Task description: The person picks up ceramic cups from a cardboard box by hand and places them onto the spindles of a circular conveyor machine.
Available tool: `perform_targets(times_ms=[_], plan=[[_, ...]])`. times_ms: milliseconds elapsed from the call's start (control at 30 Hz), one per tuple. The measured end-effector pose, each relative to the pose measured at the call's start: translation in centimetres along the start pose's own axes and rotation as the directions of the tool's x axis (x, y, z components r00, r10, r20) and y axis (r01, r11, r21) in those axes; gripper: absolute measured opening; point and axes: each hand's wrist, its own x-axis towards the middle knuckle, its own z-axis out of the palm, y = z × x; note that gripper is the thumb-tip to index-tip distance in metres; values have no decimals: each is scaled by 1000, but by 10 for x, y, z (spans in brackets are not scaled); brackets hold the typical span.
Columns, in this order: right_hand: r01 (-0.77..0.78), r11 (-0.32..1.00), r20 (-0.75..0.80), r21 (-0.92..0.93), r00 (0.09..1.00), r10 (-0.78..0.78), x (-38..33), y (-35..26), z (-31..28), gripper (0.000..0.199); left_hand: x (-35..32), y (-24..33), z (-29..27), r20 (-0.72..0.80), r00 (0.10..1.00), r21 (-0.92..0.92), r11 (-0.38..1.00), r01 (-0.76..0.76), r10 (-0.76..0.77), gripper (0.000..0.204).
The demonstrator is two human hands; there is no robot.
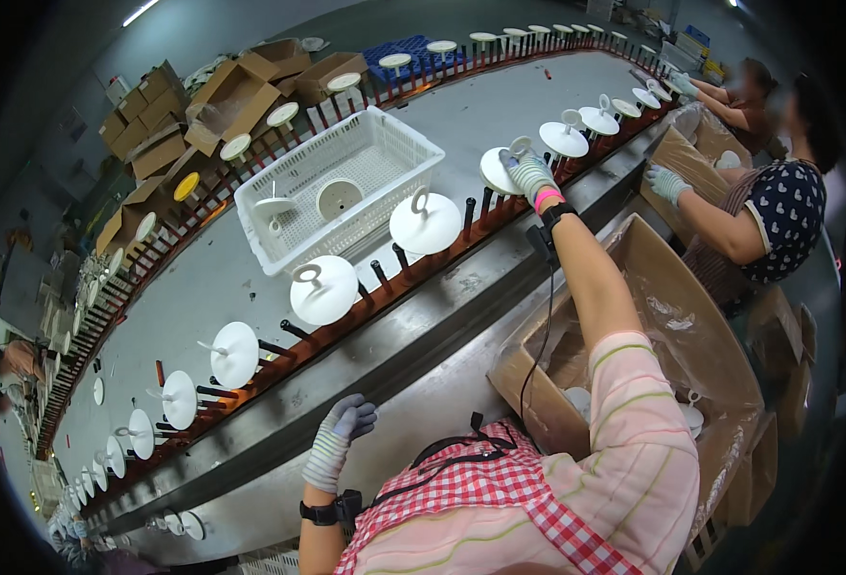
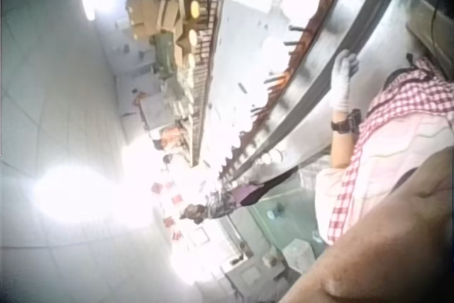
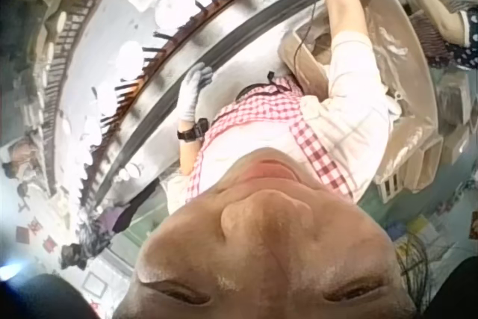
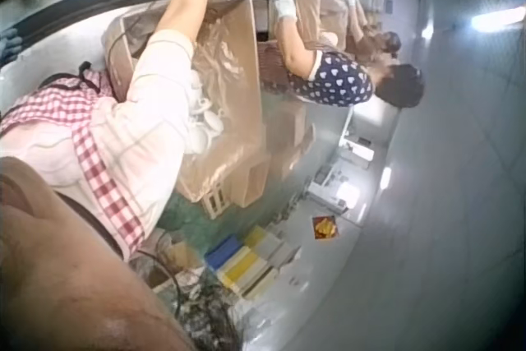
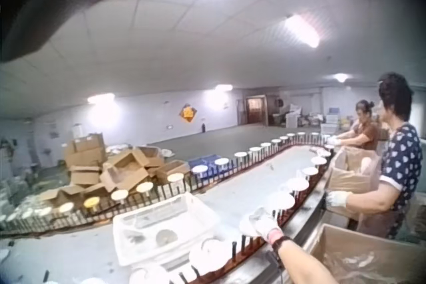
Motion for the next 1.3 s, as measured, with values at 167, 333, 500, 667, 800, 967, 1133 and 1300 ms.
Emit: perform_targets(times_ms=[167, 333, 500, 667, 800, 967, 1133, 1300], plan=[[137, 981, 3, -137, 990, -138, -36, -51, 16, 67, 40, 45, 27, 268, 963, 197, 978, -66, 11, 43], [434, 897, -112, -85, 890, -441, -72, -41, 42, 40, 142, 91, 122, 522, 601, 493, 360, -792, 606, 37], [633, 738, -142, 234, 773, -619, -40, 14, 95, 34, 232, 131, 185, -12, 770, 510, 666, -544, 638, 36], [437, 841, 114, 319, 863, -491, -63, -78, 126, 27, 307, 128, 130, -185, 848, 809, 567, -156, 497, 35], [479, 829, 232, 289, 805, -546, -24, -65, 138, 22, 311, 131, 138, -14, 891, 876, 436, -208, 454, 48], [825, 352, -12, -442, 387, -922, 23, 2, 160, 27, 277, 147, 170, -35, 904, 870, 458, -182, 426, 41], [595, 628, 45, 502, 707, -706, -55, -90, 158, 31, 253, 132, 107, -235, 800, 820, 555, -142, 552, 49], [601, 788, -7, 133, 796, -606, -115, -138, 138, 39, 214, 142, 76, -218, 800, 811, 560, -170, 559, 52]])
